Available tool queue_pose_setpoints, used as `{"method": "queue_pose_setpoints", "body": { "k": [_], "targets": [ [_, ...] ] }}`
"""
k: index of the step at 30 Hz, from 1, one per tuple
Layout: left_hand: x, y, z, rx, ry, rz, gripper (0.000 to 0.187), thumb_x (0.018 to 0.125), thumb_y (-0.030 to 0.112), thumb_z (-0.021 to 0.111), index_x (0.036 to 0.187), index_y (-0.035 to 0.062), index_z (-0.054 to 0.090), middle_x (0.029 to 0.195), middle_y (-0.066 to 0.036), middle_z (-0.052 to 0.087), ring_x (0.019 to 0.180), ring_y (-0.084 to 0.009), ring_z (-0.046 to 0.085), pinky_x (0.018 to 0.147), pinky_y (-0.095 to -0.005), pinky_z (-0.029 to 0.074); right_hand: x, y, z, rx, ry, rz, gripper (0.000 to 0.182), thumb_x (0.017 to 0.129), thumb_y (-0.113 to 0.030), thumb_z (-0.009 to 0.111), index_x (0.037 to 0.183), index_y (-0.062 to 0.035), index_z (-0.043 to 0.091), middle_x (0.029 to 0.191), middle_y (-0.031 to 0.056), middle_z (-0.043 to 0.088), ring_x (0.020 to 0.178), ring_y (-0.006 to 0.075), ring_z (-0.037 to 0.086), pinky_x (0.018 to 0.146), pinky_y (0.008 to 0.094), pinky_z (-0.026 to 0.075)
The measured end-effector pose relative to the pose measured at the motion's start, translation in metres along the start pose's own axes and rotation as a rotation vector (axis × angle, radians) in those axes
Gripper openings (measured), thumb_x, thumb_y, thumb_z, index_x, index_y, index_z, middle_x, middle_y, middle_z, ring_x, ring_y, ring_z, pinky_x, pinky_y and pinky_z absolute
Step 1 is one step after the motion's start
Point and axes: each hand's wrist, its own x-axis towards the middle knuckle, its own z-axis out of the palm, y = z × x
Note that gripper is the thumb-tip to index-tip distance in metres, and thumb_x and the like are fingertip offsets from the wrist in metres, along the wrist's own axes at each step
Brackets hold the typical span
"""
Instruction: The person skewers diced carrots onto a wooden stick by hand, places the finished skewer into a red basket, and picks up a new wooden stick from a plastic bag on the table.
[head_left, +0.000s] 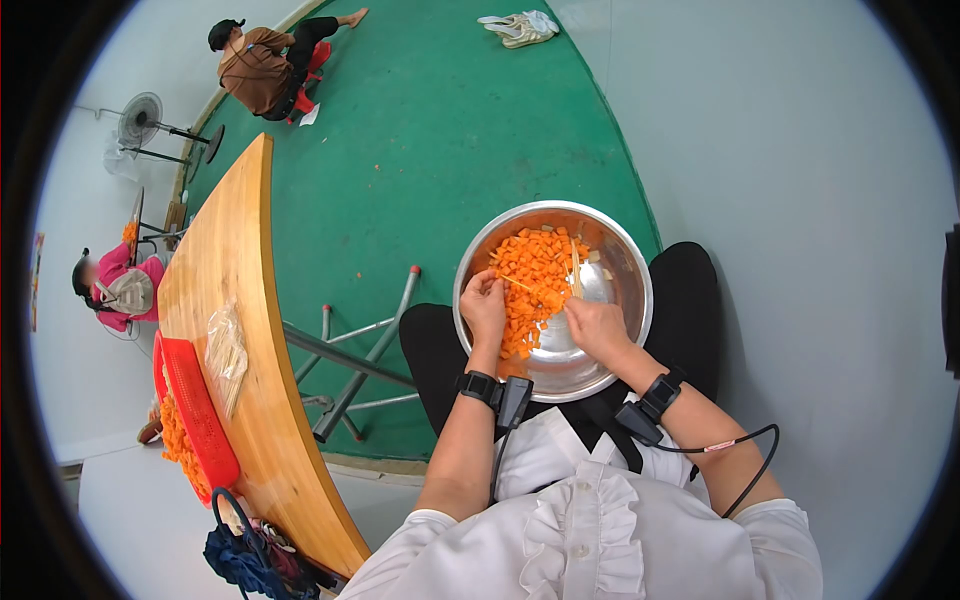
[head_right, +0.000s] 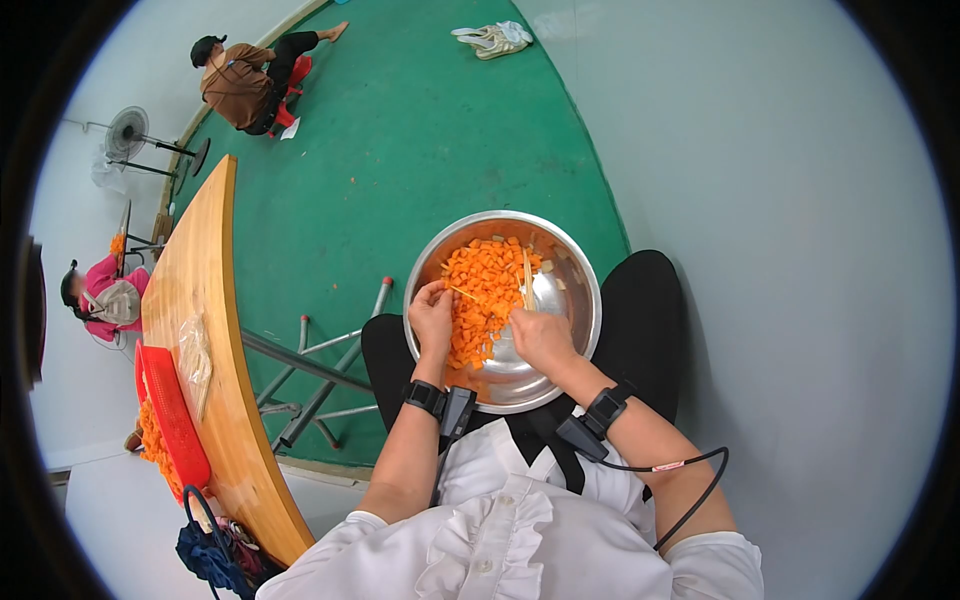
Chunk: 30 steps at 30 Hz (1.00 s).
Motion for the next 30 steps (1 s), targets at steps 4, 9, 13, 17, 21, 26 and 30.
{"method": "queue_pose_setpoints", "body": {
  "k": [4,9,13,17,21,26,30],
  "targets": [
    [0.005,-0.013,-0.006,0.168,-0.044,0.081,0.012,0.081,-0.001,0.057,0.092,-0.0041,0.059,0.078,-0.005,0.061,0.067,-0.0084,0.058,0.059,-0.0195,0.048,0.0,0.01,0.012,0.37,-0.081,0.158,0.016,0.082,-0.013,0.049,0.07,-0.0034,0.053,0.05,0.0095,0.048,0.042,0.0231,0.048,0.041,0.035,0.037],
    [0.002,-0.009,-0.007,0.167,-0.056,0.132,0.012,0.08,0.0,0.058,0.092,-0.0037,0.06,0.078,-0.004,0.061,0.069,-0.0077,0.057,0.061,-0.0196,0.046,0.007,0.006,-0.006,1.288,-0.564,0.819,0.016,0.084,-0.012,0.048,0.073,-0.0029,0.055,0.052,-0.0051,0.035,0.043,0.0034,0.027,0.039,0.0186,0.023],
    [0.005,-0.008,-0.005,0.14,-0.074,0.131,0.013,0.079,0.0,0.059,0.092,-0.0039,0.06,0.077,-0.003,0.06,0.068,-0.0073,0.056,0.061,-0.0195,0.046,0.003,0.013,0.009,0.666,-0.311,0.444,0.014,0.083,-0.011,0.048,0.073,-0.0024,0.053,0.049,0.0041,0.044,0.04,0.0156,0.042,0.038,0.0293,0.033],
    [0.002,-0.001,-0.005,0.196,-0.05,0.144,0.013,0.079,0.0,0.059,0.092,-0.0039,0.06,0.077,-0.002,0.06,0.067,-0.0069,0.055,0.062,-0.0196,0.045,0.0,0.008,0.005,-0.076,-0.017,-0.047,0.013,0.081,-0.012,0.049,0.074,-0.0021,0.052,0.058,0.0165,0.053,0.053,0.0311,0.055,0.047,0.0407,0.041],
    [0.003,-0.004,-0.004,0.216,-0.058,0.142,0.014,0.078,0.0,0.059,0.092,-0.0037,0.06,0.077,-0.002,0.06,0.068,-0.0071,0.055,0.062,-0.0198,0.046,-0.001,0.007,0.004,-0.195,-0.054,-0.083,0.013,0.08,-0.012,0.051,0.072,-0.0022,0.052,0.063,0.0189,0.055,0.06,0.0337,0.058,0.05,0.0434,0.043],
    [0.004,-0.005,-0.007,0.216,-0.077,0.163,0.015,0.077,-0.001,0.058,0.092,-0.0036,0.06,0.077,-0.003,0.061,0.069,-0.0081,0.056,0.065,-0.0209,0.046,0.001,0.01,0.01,0.58,-0.261,0.399,0.015,0.084,-0.013,0.048,0.074,-0.0032,0.054,0.052,0.0036,0.047,0.041,0.0156,0.044,0.039,0.0288,0.034],
    [0.001,0.001,-0.009,0.22,-0.107,0.169,0.017,0.076,-0.003,0.055,0.093,-0.0036,0.06,0.078,-0.004,0.061,0.072,-0.0095,0.058,0.067,-0.0222,0.047,0.01,0.016,-0.003,1.281,-0.601,0.798,0.018,0.087,-0.014,0.045,0.078,-0.0033,0.057,0.056,-0.0048,0.04,0.043,0.0033,0.03,0.04,0.0174,0.025]
  ]
}}
